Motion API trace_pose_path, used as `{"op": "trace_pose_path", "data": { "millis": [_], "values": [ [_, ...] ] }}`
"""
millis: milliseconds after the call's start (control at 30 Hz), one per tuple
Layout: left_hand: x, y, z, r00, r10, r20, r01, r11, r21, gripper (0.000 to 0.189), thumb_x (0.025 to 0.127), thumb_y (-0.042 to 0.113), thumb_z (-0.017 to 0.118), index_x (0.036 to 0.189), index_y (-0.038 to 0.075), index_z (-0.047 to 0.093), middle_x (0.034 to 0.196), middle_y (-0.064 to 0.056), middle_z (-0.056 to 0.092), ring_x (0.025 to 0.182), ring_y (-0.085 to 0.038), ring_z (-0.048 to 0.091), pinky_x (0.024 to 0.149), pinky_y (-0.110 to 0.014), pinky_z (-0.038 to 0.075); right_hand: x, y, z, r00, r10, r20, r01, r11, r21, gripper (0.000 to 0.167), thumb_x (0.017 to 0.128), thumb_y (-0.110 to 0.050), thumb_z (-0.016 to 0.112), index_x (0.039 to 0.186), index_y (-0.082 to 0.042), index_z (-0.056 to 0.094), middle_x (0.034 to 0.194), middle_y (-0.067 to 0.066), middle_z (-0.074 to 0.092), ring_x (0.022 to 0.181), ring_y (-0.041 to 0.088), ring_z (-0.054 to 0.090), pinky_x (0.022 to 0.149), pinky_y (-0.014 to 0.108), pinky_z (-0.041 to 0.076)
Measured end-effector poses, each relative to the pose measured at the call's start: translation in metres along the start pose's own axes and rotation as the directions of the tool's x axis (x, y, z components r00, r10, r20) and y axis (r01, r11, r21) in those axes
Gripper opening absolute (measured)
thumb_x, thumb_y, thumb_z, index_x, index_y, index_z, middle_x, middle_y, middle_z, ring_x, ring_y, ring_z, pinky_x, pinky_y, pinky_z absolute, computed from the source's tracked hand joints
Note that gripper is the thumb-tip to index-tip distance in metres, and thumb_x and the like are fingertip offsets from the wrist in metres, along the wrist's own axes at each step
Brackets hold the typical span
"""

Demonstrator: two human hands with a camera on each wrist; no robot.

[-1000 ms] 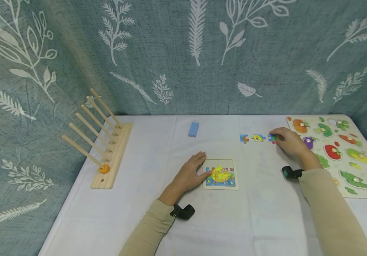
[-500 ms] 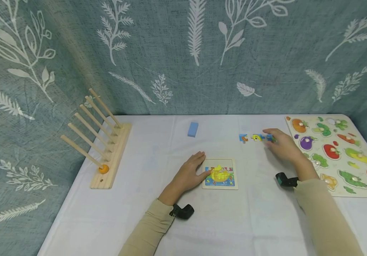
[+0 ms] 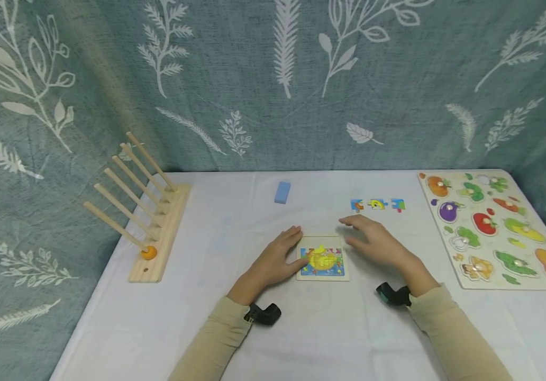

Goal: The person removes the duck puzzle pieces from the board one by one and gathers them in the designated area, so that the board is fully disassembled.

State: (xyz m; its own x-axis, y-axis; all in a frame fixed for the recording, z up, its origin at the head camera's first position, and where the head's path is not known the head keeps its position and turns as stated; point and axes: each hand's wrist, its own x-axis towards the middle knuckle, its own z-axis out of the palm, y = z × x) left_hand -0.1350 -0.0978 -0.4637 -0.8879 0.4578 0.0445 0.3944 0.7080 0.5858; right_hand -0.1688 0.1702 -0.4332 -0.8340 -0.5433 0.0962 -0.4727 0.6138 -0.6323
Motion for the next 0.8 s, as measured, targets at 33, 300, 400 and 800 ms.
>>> {"op": "trace_pose_path", "data": {
  "millis": [33, 300, 400, 800],
  "values": [
    [-0.001, 0.000, 0.000, 1.000, 0.006, 0.007, -0.006, 1.000, -0.001, 0.069, 0.089, 0.035, 0.065, 0.143, 0.000, 0.040, 0.152, -0.013, 0.034, 0.142, -0.028, 0.029, 0.118, -0.043, 0.026, 0.001, -0.004, 0.004, 1.000, -0.018, 0.013, 0.018, 1.000, 0.008, 0.042, 0.091, -0.008, 0.061, 0.131, 0.003, 0.051, 0.131, 0.019, 0.054, 0.119, 0.035, 0.053, 0.100, 0.050, 0.046],
    [-0.009, -0.001, 0.001, 0.998, 0.061, 0.013, -0.061, 0.998, 0.006, 0.072, 0.087, 0.036, 0.067, 0.142, -0.002, 0.040, 0.151, -0.015, 0.035, 0.141, -0.029, 0.031, 0.118, -0.041, 0.025, 0.011, -0.030, 0.031, 0.992, -0.082, 0.099, 0.074, 0.993, 0.088, 0.042, 0.090, -0.009, 0.063, 0.130, -0.001, 0.053, 0.124, 0.013, 0.059, 0.110, 0.027, 0.059, 0.094, 0.043, 0.051],
    [-0.009, -0.001, 0.001, 0.998, 0.060, 0.002, -0.060, 0.998, 0.000, 0.072, 0.087, 0.036, 0.068, 0.142, -0.002, 0.040, 0.150, -0.015, 0.036, 0.140, -0.030, 0.032, 0.118, -0.042, 0.026, 0.017, -0.036, 0.040, 0.987, -0.092, 0.133, 0.081, 0.993, 0.085, 0.041, 0.090, -0.010, 0.064, 0.129, -0.001, 0.054, 0.126, 0.012, 0.059, 0.112, 0.025, 0.058, 0.096, 0.041, 0.051],
    [-0.009, -0.003, 0.002, 0.999, 0.039, 0.009, -0.038, 0.999, -0.009, 0.074, 0.086, 0.037, 0.068, 0.143, 0.001, 0.039, 0.151, -0.012, 0.035, 0.141, -0.030, 0.030, 0.117, -0.045, 0.027, 0.019, -0.041, 0.056, 0.982, -0.074, 0.174, 0.079, 0.997, -0.023, 0.037, 0.087, -0.009, 0.067, 0.122, -0.001, 0.061, 0.120, 0.010, 0.053, 0.113, 0.025, 0.049, 0.099, 0.043, 0.046]
  ]
}}
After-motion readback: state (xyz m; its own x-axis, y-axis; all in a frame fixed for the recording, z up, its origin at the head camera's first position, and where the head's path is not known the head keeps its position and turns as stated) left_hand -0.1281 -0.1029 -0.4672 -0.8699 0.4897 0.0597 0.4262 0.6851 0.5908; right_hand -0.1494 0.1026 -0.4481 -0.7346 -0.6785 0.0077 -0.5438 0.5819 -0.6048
